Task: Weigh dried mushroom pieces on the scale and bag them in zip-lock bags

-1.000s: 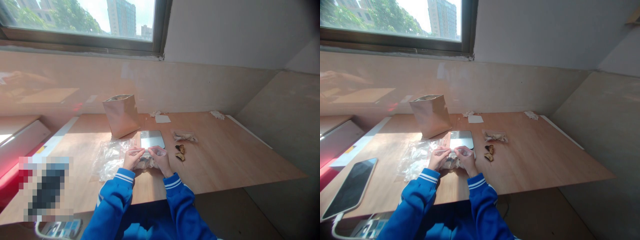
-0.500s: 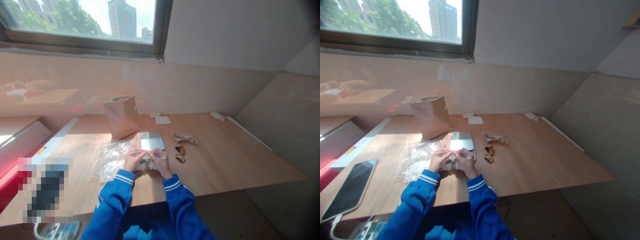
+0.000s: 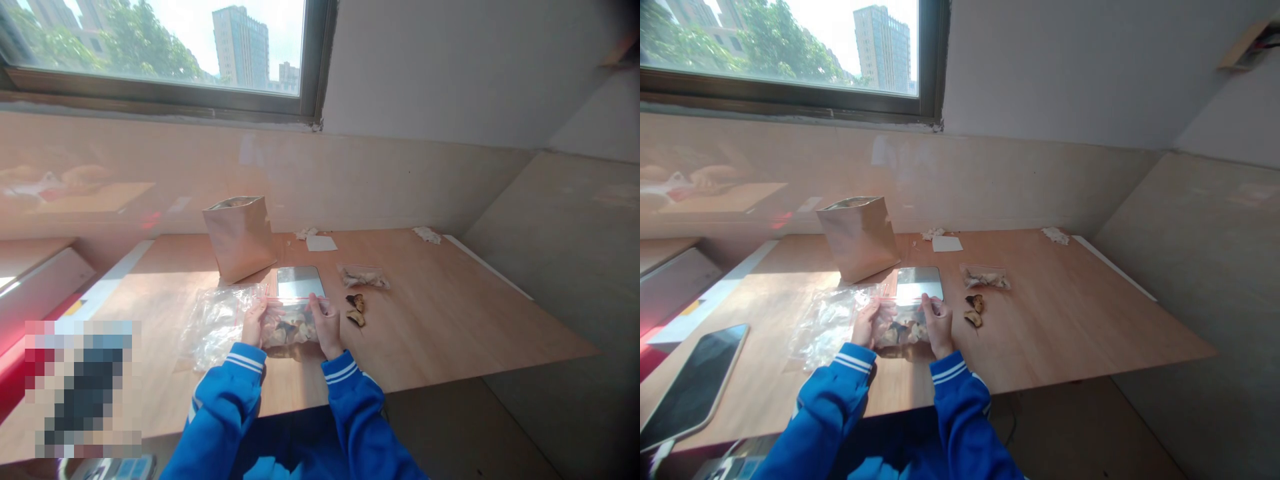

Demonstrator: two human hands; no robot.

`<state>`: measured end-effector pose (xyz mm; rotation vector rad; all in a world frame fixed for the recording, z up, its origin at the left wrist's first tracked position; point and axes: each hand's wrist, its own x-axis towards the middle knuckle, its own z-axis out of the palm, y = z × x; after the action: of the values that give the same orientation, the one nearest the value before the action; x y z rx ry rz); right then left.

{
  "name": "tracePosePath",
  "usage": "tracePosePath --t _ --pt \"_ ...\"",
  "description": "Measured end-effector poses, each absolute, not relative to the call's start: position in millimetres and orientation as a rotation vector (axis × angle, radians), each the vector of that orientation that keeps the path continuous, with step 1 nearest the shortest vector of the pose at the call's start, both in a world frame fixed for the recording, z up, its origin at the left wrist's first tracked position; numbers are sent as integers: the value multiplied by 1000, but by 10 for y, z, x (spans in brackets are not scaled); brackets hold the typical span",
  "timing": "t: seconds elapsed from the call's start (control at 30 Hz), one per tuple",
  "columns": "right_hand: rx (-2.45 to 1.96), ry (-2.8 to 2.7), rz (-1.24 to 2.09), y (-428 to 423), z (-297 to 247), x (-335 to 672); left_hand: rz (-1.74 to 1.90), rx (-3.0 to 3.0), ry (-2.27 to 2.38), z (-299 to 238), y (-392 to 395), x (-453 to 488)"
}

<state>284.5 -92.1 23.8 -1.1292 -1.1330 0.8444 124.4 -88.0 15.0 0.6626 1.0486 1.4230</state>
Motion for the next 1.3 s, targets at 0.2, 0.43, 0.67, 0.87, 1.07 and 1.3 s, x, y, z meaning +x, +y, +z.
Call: tracePosePath --t 0.2,0.43,0.67,0.87,1.07,1.3 --pt "-1188 -1079 892 -932 255 2796 1383 510 1043 218 -928 1263" --pt "-1240 -963 847 -886 504 3287 1411 557 934 199 -927 1204" --pt "-1479 -1188 611 -136 911 4715 1386 547 949 211 -932 1196" --pt "-1817 -1219 185 259 741 5040 1477 496 971 255 -947 1204" --pt "-1782 -1448 -217 -21 256 4657 1500 468 993 294 -957 1204" --pt "-1837 -1747 -176 -32 -63 4503 1537 775 1182 282 -962 1266"
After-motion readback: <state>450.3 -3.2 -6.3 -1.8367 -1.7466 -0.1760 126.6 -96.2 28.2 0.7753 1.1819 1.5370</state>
